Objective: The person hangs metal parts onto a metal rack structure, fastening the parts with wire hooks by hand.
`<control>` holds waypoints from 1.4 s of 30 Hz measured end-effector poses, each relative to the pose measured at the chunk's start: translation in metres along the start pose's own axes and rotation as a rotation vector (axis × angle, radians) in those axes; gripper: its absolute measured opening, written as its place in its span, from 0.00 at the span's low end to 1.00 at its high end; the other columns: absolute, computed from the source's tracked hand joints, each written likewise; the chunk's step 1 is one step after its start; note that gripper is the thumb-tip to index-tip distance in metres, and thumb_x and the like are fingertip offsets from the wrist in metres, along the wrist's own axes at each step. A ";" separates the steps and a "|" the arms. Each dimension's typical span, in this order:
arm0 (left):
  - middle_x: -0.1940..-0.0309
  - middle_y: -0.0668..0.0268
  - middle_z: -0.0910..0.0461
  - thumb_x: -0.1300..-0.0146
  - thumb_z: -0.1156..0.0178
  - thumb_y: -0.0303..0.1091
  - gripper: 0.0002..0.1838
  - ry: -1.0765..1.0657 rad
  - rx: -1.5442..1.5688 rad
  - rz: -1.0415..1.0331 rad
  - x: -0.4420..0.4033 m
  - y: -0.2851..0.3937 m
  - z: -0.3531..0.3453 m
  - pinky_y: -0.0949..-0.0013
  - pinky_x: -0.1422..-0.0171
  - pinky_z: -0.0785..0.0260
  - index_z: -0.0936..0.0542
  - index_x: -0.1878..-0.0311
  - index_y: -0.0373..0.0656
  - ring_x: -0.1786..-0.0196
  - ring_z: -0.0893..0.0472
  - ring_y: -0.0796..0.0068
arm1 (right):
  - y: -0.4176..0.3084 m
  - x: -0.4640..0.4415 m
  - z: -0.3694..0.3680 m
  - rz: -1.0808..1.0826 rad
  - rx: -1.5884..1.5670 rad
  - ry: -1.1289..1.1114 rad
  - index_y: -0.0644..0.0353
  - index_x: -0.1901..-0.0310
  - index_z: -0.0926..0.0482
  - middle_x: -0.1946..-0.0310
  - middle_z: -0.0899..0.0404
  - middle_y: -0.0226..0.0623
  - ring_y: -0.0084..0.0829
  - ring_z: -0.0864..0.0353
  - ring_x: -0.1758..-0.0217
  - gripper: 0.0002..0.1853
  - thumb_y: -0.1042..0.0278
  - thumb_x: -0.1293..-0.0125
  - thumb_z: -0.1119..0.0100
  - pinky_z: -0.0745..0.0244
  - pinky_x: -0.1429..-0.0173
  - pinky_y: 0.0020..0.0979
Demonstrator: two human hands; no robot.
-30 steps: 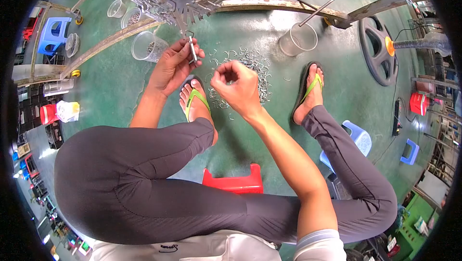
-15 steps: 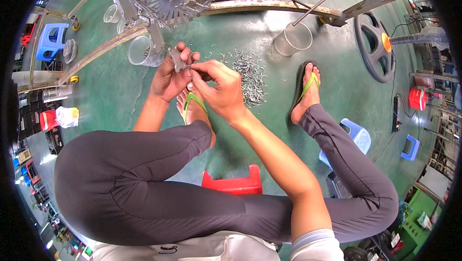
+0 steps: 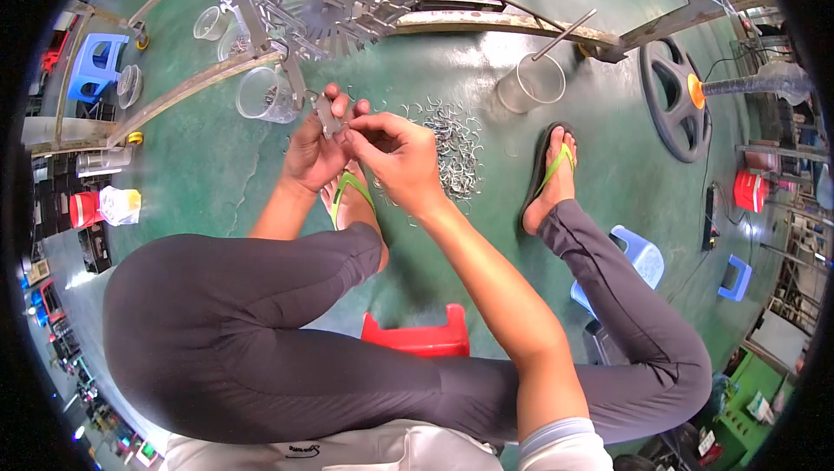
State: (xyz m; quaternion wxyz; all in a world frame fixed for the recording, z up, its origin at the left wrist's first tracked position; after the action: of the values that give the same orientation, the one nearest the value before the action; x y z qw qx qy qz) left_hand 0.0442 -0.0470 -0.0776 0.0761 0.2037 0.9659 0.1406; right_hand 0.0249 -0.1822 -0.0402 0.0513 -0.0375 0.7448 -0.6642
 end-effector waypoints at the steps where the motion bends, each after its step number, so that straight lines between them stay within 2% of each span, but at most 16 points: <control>1: 0.51 0.68 0.21 0.26 0.35 0.35 0.19 0.004 0.005 -0.016 0.000 0.000 0.000 0.63 0.39 0.20 0.26 0.36 0.46 0.32 0.26 0.61 | 0.002 0.000 0.000 -0.001 -0.009 0.006 0.69 0.54 0.13 0.60 0.10 0.39 0.25 0.09 0.59 0.09 0.78 0.34 0.29 0.14 0.52 0.28; 6: 0.50 0.69 0.21 0.25 0.35 0.39 0.21 0.094 -0.002 -0.062 0.002 -0.006 0.000 0.57 0.28 0.27 0.26 0.34 0.48 0.30 0.28 0.59 | -0.001 0.001 -0.009 0.027 -0.008 0.047 0.69 0.55 0.13 0.60 0.10 0.39 0.26 0.09 0.58 0.09 0.78 0.35 0.29 0.13 0.50 0.28; 10: 0.44 0.63 0.19 0.27 0.35 0.36 0.23 0.256 -0.231 -0.059 0.003 0.003 -0.003 0.55 0.25 0.30 0.25 0.33 0.39 0.33 0.24 0.59 | -0.026 -0.007 -0.002 0.331 0.414 0.007 0.66 0.55 0.14 0.61 0.13 0.42 0.35 0.10 0.61 0.11 0.82 0.40 0.30 0.14 0.54 0.32; 13: 0.42 0.58 0.18 0.33 0.36 0.27 0.23 0.317 -0.846 -0.120 0.009 0.022 -0.004 0.57 0.28 0.29 0.24 0.36 0.30 0.38 0.19 0.63 | -0.034 -0.015 0.003 0.455 0.530 -0.036 0.64 0.54 0.15 0.61 0.14 0.42 0.38 0.11 0.61 0.13 0.82 0.41 0.30 0.15 0.55 0.35; 14: 0.50 0.60 0.14 0.37 0.39 0.22 0.19 0.282 -0.991 -0.190 0.010 0.020 -0.013 0.63 0.36 0.25 0.18 0.42 0.31 0.46 0.16 0.69 | -0.037 -0.018 0.003 0.513 0.598 -0.051 0.63 0.54 0.16 0.60 0.15 0.41 0.40 0.12 0.60 0.13 0.82 0.42 0.29 0.15 0.55 0.36; 17: 0.58 0.62 0.12 0.37 0.39 0.20 0.14 0.361 -1.418 -0.119 0.010 0.023 -0.028 0.68 0.44 0.23 0.15 0.49 0.32 0.53 0.15 0.74 | -0.038 -0.025 0.003 0.538 0.658 -0.086 0.63 0.55 0.16 0.60 0.14 0.41 0.41 0.12 0.59 0.12 0.83 0.41 0.30 0.16 0.55 0.37; 18: 0.64 0.62 0.13 0.37 0.38 0.20 0.08 0.447 -1.399 -0.174 0.011 0.024 -0.027 0.70 0.49 0.23 0.13 0.56 0.32 0.58 0.15 0.77 | -0.038 -0.027 0.002 0.533 0.675 -0.091 0.63 0.55 0.16 0.60 0.14 0.42 0.41 0.12 0.59 0.12 0.81 0.40 0.30 0.16 0.55 0.38; 21: 0.64 0.61 0.13 0.38 0.37 0.19 0.08 0.424 -1.548 -0.242 0.008 0.031 -0.032 0.70 0.51 0.24 0.14 0.58 0.32 0.59 0.15 0.78 | -0.044 -0.034 -0.004 0.469 0.705 -0.116 0.64 0.55 0.16 0.61 0.14 0.44 0.43 0.12 0.60 0.11 0.77 0.39 0.29 0.17 0.56 0.39; 24: 0.64 0.57 0.13 0.40 0.34 0.21 0.08 0.519 -1.542 -0.241 0.004 0.035 -0.028 0.62 0.56 0.24 0.11 0.58 0.37 0.63 0.14 0.59 | -0.061 -0.041 -0.014 0.340 0.713 -0.117 0.67 0.57 0.15 0.64 0.15 0.47 0.46 0.13 0.62 0.10 0.73 0.38 0.29 0.18 0.58 0.41; 27: 0.65 0.58 0.13 0.41 0.32 0.22 0.07 0.418 -1.726 -0.550 -0.004 0.034 -0.033 0.59 0.55 0.23 0.12 0.60 0.37 0.61 0.14 0.55 | -0.058 -0.056 -0.015 0.282 0.759 -0.050 0.69 0.61 0.15 0.67 0.17 0.51 0.50 0.14 0.65 0.09 0.71 0.37 0.30 0.20 0.59 0.43; 30: 0.60 0.55 0.12 0.45 0.31 0.19 0.13 0.381 -1.776 -0.568 -0.016 0.032 -0.024 0.62 0.54 0.21 0.12 0.55 0.38 0.58 0.12 0.56 | -0.061 -0.067 -0.015 0.229 0.811 0.015 0.71 0.65 0.15 0.69 0.18 0.54 0.54 0.16 0.67 0.10 0.70 0.37 0.32 0.22 0.60 0.47; 33: 0.66 0.59 0.12 0.40 0.32 0.25 0.03 0.397 -1.744 -0.564 -0.023 0.033 -0.024 0.60 0.56 0.23 0.12 0.63 0.38 0.59 0.13 0.59 | -0.068 -0.074 -0.016 0.218 0.942 0.031 0.72 0.66 0.15 0.69 0.18 0.54 0.55 0.16 0.66 0.11 0.69 0.39 0.32 0.22 0.59 0.48; 36: 0.64 0.61 0.11 0.34 0.36 0.26 0.09 0.478 -1.493 -0.317 -0.028 0.028 0.000 0.63 0.54 0.22 0.15 0.52 0.38 0.59 0.12 0.65 | -0.065 -0.084 -0.014 0.213 0.892 0.046 0.73 0.67 0.15 0.70 0.18 0.56 0.57 0.16 0.67 0.11 0.69 0.40 0.32 0.23 0.59 0.48; 39: 0.51 0.60 0.14 0.26 0.42 0.32 0.18 0.742 -0.713 -0.066 -0.031 0.030 0.046 0.61 0.50 0.20 0.25 0.36 0.38 0.55 0.14 0.63 | -0.062 -0.096 -0.016 0.199 0.888 0.044 0.73 0.67 0.15 0.71 0.18 0.57 0.57 0.17 0.67 0.11 0.69 0.40 0.32 0.24 0.60 0.47; 40: 0.43 0.56 0.19 0.22 0.48 0.38 0.22 0.610 -0.519 -0.128 -0.034 0.034 0.049 0.59 0.46 0.20 0.34 0.30 0.41 0.50 0.16 0.60 | -0.061 -0.100 -0.017 0.191 0.889 0.044 0.73 0.67 0.15 0.72 0.18 0.57 0.57 0.17 0.67 0.11 0.69 0.41 0.32 0.24 0.60 0.47; 42: 0.41 0.55 0.21 0.20 0.49 0.39 0.18 0.539 -0.396 -0.167 -0.041 0.047 0.053 0.59 0.43 0.21 0.30 0.34 0.41 0.48 0.16 0.61 | -0.059 -0.107 -0.019 0.205 0.887 0.044 0.73 0.67 0.15 0.72 0.18 0.56 0.56 0.16 0.68 0.11 0.69 0.41 0.32 0.24 0.61 0.47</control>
State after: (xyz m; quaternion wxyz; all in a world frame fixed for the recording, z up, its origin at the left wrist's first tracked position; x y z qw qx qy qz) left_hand 0.1097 -0.0106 -0.1097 -0.1324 0.0607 0.9186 0.3674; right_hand 0.1276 -0.1567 0.0234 0.1120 0.0761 0.3889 -0.9113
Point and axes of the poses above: each hand's wrist, its own x-axis away from the middle knuckle, its own z-axis out of the back of the hand, y = z × x, the point moved 6 cm from there along -x, towards the middle knuckle
